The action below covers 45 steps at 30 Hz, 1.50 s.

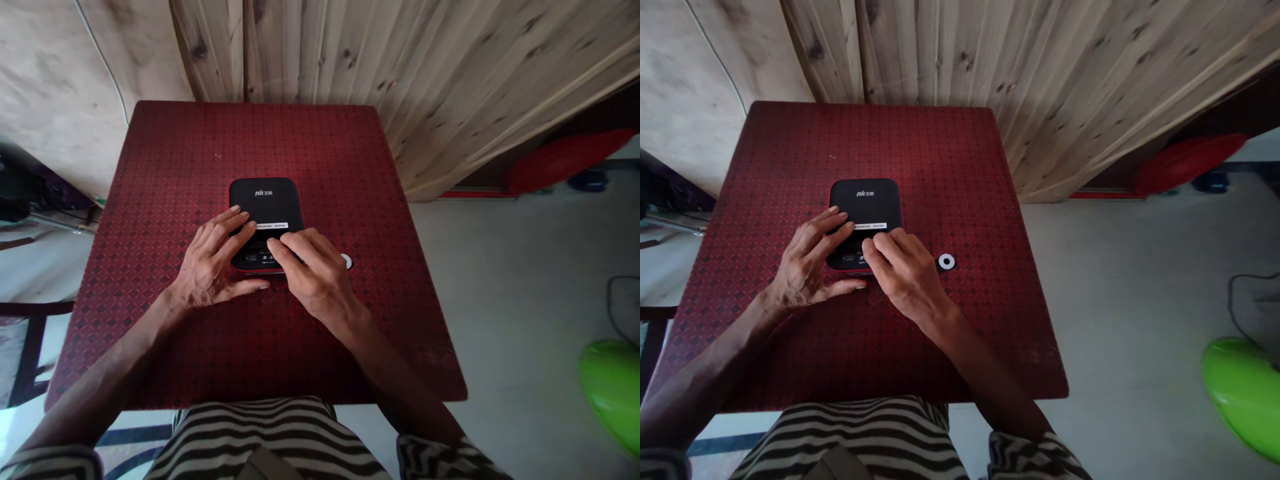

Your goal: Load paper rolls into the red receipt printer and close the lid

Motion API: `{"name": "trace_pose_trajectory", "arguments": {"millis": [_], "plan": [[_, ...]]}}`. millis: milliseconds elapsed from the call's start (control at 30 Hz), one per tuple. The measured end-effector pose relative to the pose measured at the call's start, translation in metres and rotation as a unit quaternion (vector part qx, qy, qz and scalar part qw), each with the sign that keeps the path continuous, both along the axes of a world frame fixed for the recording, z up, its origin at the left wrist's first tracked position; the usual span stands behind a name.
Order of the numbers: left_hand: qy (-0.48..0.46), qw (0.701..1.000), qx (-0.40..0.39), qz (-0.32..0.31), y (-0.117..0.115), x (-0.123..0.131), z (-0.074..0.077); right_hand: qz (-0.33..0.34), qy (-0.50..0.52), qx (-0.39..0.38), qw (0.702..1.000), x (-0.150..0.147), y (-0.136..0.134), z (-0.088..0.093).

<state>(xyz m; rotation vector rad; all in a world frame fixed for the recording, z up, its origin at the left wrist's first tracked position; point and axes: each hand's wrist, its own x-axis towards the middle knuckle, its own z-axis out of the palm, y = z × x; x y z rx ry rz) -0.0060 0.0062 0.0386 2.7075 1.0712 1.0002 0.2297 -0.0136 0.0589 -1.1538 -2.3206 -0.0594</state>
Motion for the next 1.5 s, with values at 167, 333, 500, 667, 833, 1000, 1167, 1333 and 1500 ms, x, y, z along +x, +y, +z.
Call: {"name": "trace_pose_trajectory", "arguments": {"millis": [167, 333, 500, 667, 833, 1000, 1167, 1333, 1500], "plan": [[0.017, 0.999, 0.039, 0.014, 0.004, -0.002, -0.002, -0.003, 0.002, 0.025, 1.000, 0.001, -0.003, 0.001], [0.033, 0.998, 0.036, 0.029, 0.006, -0.003, -0.004, -0.003, -0.005, -0.013, 1.000, 0.001, -0.003, 0.003], [0.024, 0.997, 0.070, 0.024, 0.005, 0.001, -0.003, 0.000, 0.010, -0.020, 1.000, 0.002, -0.005, 0.006], [-0.002, 0.997, 0.020, 0.068, -0.010, 0.007, -0.003, -0.082, 0.185, -0.042, 0.978, 0.006, -0.020, 0.001], [-0.093, 0.984, -0.025, 0.148, -0.036, 0.009, -0.021, -0.150, 0.345, -0.141, 0.916, 0.001, -0.042, -0.029], [-0.055, 0.989, 0.011, 0.134, -0.046, 0.008, -0.031, -0.124, 0.394, -0.234, 0.880, -0.007, -0.049, -0.042], [-0.052, 0.989, 0.010, 0.138, -0.043, 0.005, -0.027, -0.118, 0.362, -0.207, 0.901, -0.004, -0.048, -0.037], [-0.062, 0.989, 0.009, 0.135, -0.043, 0.005, -0.028, -0.114, 0.337, -0.193, 0.914, 0.000, -0.047, -0.038], [-0.068, 0.991, 0.023, 0.115, -0.041, 0.004, -0.027, -0.106, 0.323, -0.184, 0.922, 0.002, -0.048, -0.037]]}}
